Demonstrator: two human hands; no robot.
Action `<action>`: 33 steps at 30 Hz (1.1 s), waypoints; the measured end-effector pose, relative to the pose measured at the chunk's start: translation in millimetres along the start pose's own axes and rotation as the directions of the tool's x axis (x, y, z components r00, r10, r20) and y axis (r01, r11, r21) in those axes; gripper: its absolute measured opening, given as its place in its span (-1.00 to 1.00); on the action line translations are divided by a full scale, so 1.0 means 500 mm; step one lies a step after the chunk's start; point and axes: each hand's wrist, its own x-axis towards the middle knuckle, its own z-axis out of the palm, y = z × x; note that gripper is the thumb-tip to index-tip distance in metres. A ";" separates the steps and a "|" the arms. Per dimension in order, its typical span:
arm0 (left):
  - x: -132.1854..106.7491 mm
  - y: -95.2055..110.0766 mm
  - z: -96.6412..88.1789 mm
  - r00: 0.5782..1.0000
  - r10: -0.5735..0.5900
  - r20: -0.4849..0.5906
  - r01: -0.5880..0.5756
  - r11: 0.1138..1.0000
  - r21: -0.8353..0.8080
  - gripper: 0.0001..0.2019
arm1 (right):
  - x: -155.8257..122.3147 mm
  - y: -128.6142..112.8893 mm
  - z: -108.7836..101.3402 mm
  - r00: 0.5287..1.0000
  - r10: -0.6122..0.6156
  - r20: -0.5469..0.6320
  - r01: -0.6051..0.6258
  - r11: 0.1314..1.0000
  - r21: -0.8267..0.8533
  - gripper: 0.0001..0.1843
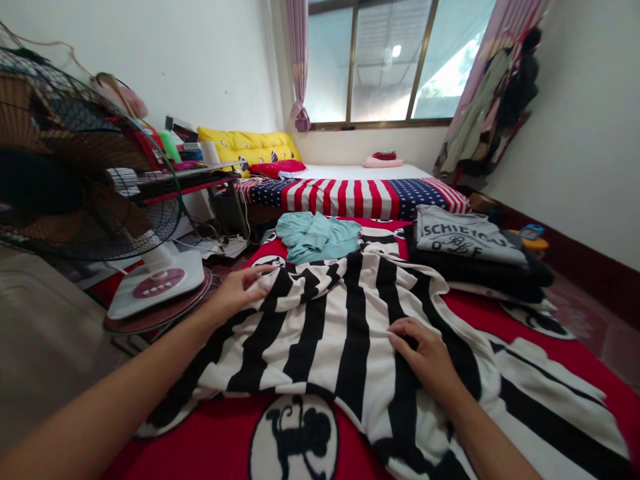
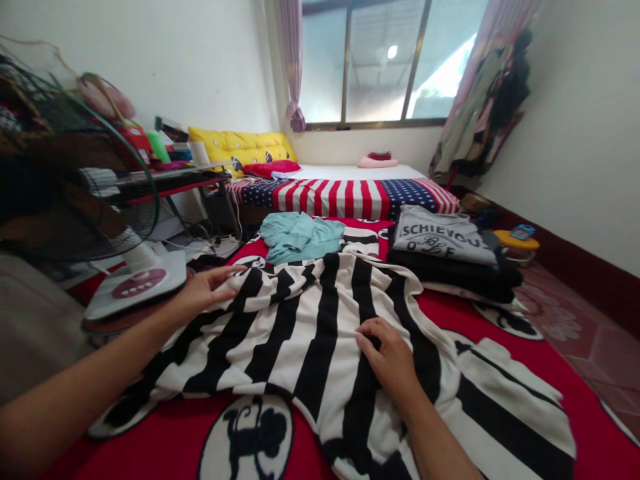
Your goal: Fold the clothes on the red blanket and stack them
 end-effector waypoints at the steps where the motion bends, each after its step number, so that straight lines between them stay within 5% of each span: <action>1: 0.026 0.009 -0.015 0.994 0.045 -0.095 -0.044 0.999 0.012 -0.40 | 0.000 -0.002 -0.001 1.000 0.000 0.001 0.000 1.000 0.001 -0.83; 4: 0.117 0.028 -0.046 0.855 0.202 -0.478 -0.089 0.964 0.249 -0.68 | 0.000 -0.005 -0.002 1.000 0.007 -0.006 -0.007 1.000 0.005 -0.83; 6: 0.169 0.028 -0.044 0.777 0.250 -0.578 0.008 0.914 0.406 -0.76 | 0.000 -0.004 -0.002 1.000 0.018 -0.013 -0.018 1.000 0.009 -0.85; 9: 0.208 0.016 0.011 0.729 0.256 -0.635 0.105 0.875 0.473 -0.69 | 0.000 -0.002 -0.002 0.999 0.027 -0.021 -0.026 0.999 0.037 -0.86; 12: 0.198 0.003 0.117 0.779 0.332 -0.531 -0.021 0.861 0.508 -0.68 | 0.001 -0.003 -0.002 0.999 0.030 -0.041 -0.027 0.997 0.071 -0.85; 15: 0.167 -0.008 0.226 0.872 0.418 -0.254 -0.246 0.823 0.511 -0.78 | -0.002 -0.009 0.000 0.997 0.038 -0.069 -0.034 0.998 0.057 -0.84; 18: 0.145 -0.022 0.288 0.897 0.436 -0.074 -0.354 0.809 0.470 -0.84 | -0.004 -0.012 0.002 0.995 0.052 -0.081 -0.053 0.999 -0.007 -0.84; 22: 0.146 -0.042 0.297 0.908 0.416 -0.056 -0.352 0.827 0.439 -0.79 | 0.048 0.002 -0.018 0.996 0.074 -0.051 -0.077 0.994 -0.075 -0.78; 28: 0.153 -0.046 0.286 0.906 0.418 -0.067 -0.356 0.837 0.416 -0.76 | 0.273 0.005 -0.066 0.971 0.077 -0.227 -0.174 0.876 -0.450 -0.72; 33: 0.152 -0.045 0.292 0.911 0.413 -0.006 -0.371 0.824 0.429 -0.70 | 0.411 0.008 -0.052 0.949 0.310 -0.058 -0.280 0.745 -0.606 -0.56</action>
